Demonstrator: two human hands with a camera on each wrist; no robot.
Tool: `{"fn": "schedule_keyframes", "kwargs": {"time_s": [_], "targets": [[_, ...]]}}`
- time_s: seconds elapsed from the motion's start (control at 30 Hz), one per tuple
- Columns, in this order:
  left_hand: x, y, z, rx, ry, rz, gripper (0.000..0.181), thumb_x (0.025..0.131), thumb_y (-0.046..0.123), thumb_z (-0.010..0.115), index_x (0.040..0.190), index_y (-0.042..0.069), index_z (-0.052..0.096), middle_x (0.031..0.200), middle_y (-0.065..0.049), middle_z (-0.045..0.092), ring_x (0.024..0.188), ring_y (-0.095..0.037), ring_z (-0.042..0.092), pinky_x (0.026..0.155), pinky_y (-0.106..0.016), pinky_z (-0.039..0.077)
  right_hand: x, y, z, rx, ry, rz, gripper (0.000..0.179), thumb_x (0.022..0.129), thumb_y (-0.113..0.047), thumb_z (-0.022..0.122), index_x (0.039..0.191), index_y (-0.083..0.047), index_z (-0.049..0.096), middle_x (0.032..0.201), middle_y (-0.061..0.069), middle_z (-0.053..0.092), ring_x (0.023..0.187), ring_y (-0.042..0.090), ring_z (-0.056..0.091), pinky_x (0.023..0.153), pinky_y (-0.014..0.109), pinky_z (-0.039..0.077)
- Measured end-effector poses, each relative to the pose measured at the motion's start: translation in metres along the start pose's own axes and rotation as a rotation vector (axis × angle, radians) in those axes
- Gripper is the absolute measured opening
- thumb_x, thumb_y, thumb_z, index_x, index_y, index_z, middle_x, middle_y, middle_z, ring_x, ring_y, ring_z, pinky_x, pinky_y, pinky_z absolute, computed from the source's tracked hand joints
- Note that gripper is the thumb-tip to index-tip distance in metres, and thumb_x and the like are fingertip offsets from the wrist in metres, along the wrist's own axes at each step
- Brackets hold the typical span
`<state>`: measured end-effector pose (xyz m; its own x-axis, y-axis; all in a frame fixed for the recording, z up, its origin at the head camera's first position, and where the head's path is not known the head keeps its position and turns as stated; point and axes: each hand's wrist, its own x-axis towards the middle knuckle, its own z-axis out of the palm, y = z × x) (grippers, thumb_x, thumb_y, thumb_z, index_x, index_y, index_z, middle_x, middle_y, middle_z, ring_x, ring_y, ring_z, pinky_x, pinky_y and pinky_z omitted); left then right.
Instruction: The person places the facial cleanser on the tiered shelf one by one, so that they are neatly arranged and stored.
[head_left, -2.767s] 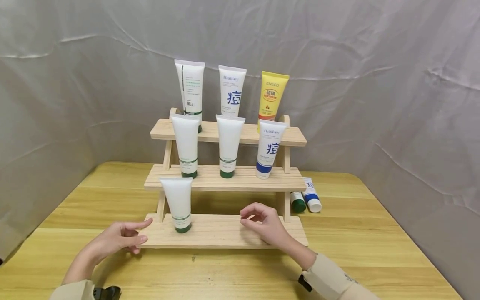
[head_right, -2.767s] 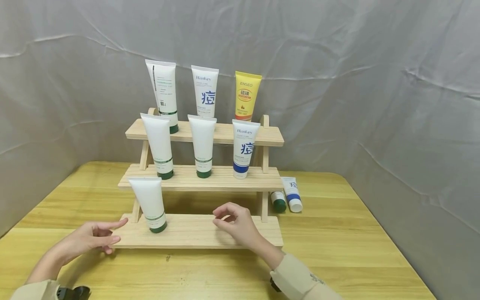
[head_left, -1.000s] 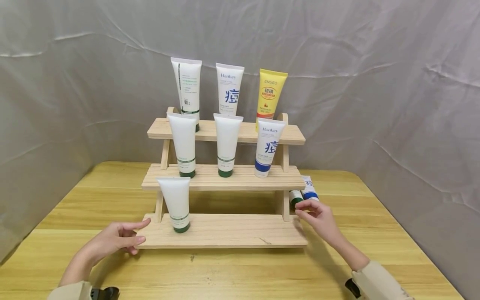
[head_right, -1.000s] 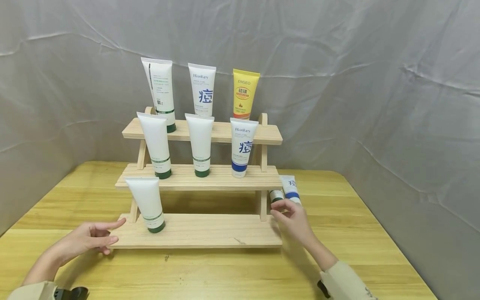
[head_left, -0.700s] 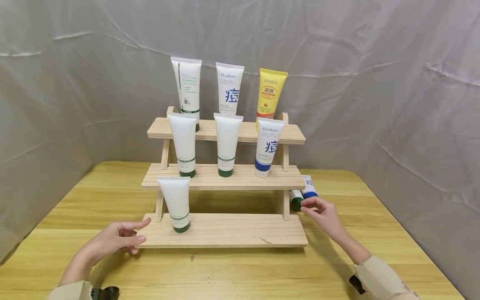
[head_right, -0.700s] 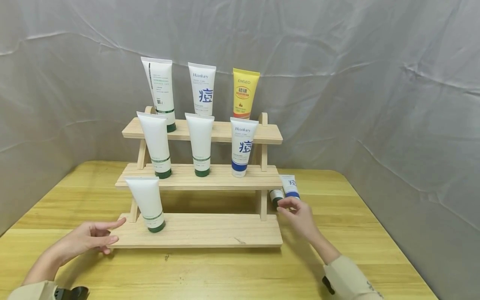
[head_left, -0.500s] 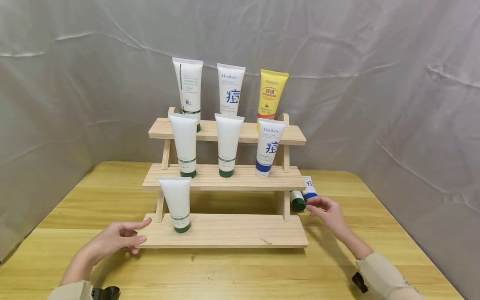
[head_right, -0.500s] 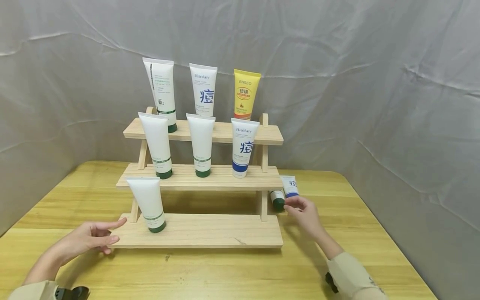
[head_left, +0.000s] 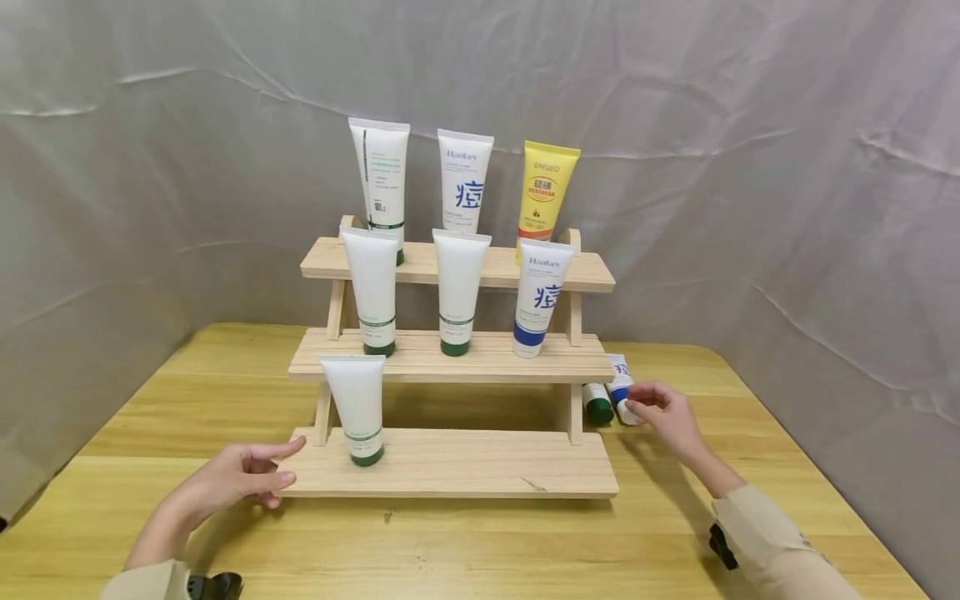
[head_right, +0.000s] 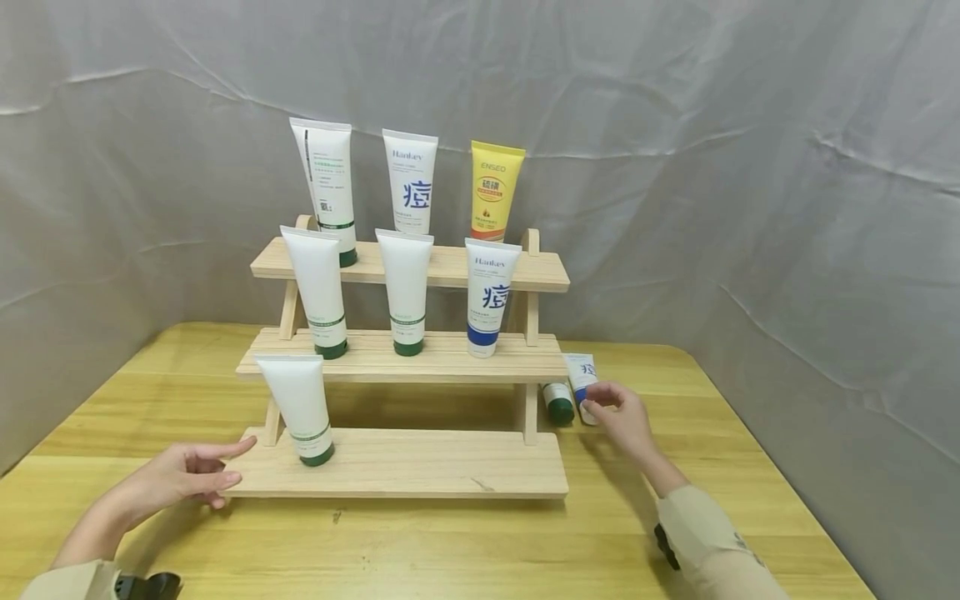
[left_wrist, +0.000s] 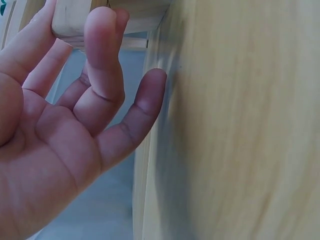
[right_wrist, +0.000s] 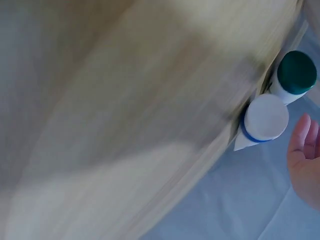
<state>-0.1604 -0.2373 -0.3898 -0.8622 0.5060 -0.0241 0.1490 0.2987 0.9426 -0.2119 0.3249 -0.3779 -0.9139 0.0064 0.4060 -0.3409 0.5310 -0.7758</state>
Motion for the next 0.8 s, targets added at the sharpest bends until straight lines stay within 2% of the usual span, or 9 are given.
{"fn": "schedule_keyframes", "kwargs": {"time_s": [0.2, 0.43, 0.6, 0.7, 0.8], "targets": [[0.000, -0.001, 0.000, -0.001, 0.001, -0.003, 0.051, 0.088, 0.012, 0.057, 0.126, -0.013, 0.035, 0.069, -0.008, 0.055, 0.060, -0.016, 0.057, 0.059, -0.028, 0.048, 0.008, 0.008, -0.004, -0.116, -0.018, -0.023, 0.019, 0.080, 0.004, 0.062, 0.098, 0.011, 0.059, 0.092, 0.026, 0.059, 0.076, 0.004, 0.051, 0.066, 0.013, 0.042], [0.000, -0.001, 0.000, -0.011, -0.001, -0.005, 0.051, 0.088, 0.012, 0.056, 0.126, -0.013, 0.034, 0.070, -0.009, 0.055, 0.060, -0.015, 0.056, 0.058, -0.028, 0.048, 0.014, 0.016, -0.009, -0.166, -0.062, 0.027, 0.025, 0.081, -0.002, 0.063, 0.102, 0.012, 0.058, 0.100, 0.028, 0.057, 0.088, 0.036, 0.053, 0.070, 0.017, 0.042], [0.000, -0.002, -0.001, -0.020, -0.002, -0.003, 0.050, 0.089, 0.011, 0.056, 0.126, -0.012, 0.034, 0.070, -0.008, 0.055, 0.060, -0.015, 0.056, 0.058, -0.028, 0.048, 0.019, 0.020, -0.012, -0.154, -0.125, 0.142, 0.035, 0.084, -0.010, 0.062, 0.112, 0.010, 0.053, 0.109, 0.031, 0.051, 0.097, 0.040, 0.051, 0.079, 0.033, 0.045], [0.000, -0.002, -0.001, -0.025, -0.001, -0.005, 0.050, 0.088, 0.012, 0.056, 0.127, -0.012, 0.035, 0.070, -0.009, 0.054, 0.060, -0.016, 0.056, 0.059, -0.028, 0.048, 0.021, 0.024, -0.013, -0.107, -0.175, 0.224, 0.045, 0.086, -0.014, 0.061, 0.123, 0.008, 0.045, 0.118, 0.035, 0.043, 0.107, 0.044, 0.044, 0.085, 0.046, 0.041], [0.000, -0.002, -0.001, -0.035, -0.005, -0.003, 0.049, 0.088, 0.012, 0.056, 0.127, -0.011, 0.035, 0.071, -0.009, 0.054, 0.060, -0.016, 0.057, 0.059, -0.029, 0.049, 0.023, 0.027, -0.014, -0.068, -0.218, 0.279, 0.054, 0.087, -0.018, 0.060, 0.130, 0.005, 0.038, 0.126, 0.037, 0.034, 0.115, 0.047, 0.035, 0.088, 0.052, 0.037]]}}
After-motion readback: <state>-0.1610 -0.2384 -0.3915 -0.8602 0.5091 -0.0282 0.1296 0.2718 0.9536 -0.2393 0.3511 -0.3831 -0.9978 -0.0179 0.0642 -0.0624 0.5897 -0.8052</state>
